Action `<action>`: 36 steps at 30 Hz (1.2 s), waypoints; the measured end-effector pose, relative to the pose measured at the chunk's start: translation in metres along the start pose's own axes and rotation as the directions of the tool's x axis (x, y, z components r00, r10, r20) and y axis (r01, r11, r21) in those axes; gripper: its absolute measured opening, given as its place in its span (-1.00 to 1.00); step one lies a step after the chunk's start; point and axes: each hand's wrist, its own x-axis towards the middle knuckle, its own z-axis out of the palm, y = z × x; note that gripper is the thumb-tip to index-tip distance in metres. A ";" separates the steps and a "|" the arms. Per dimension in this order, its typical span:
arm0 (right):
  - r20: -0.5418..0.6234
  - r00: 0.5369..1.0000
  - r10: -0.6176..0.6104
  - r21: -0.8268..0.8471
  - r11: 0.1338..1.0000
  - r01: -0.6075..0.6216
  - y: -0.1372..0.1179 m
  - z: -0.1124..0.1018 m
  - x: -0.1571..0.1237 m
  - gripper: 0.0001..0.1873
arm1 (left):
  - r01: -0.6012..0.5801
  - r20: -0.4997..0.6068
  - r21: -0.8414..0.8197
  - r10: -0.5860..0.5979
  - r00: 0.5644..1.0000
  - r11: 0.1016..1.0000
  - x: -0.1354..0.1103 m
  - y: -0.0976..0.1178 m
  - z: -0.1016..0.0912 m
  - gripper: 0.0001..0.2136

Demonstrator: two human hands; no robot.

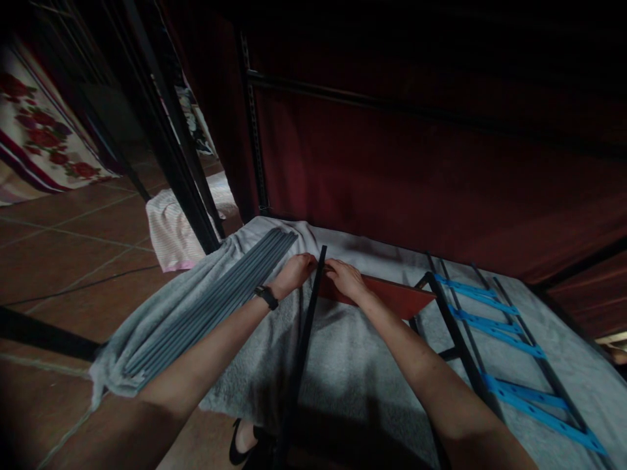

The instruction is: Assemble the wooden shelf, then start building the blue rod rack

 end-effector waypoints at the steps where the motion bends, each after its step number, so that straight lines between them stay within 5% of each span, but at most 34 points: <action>1: 0.004 1.000 -0.006 0.009 1.000 0.006 0.001 0.000 0.000 -0.67 | 0.007 -0.006 -0.007 -0.007 1.000 1.000 0.000 0.001 0.000 -0.80; 9: 0.018 1.000 -0.003 0.089 0.996 0.001 0.001 -0.003 0.006 -0.73 | 0.082 0.014 -0.098 -0.081 0.997 0.992 -0.001 0.007 -0.008 -0.77; 32: 0.007 0.999 0.034 -0.012 0.999 -0.034 -0.013 -0.005 0.005 -0.77 | 0.019 -0.063 -0.112 -0.026 0.998 0.993 -0.003 0.008 0.006 -0.59; 36: -0.013 0.999 0.043 -0.009 0.999 -0.044 -0.016 -0.005 0.003 -0.65 | 0.079 -0.091 -0.242 -0.104 0.990 0.967 -0.001 0.004 0.008 -0.63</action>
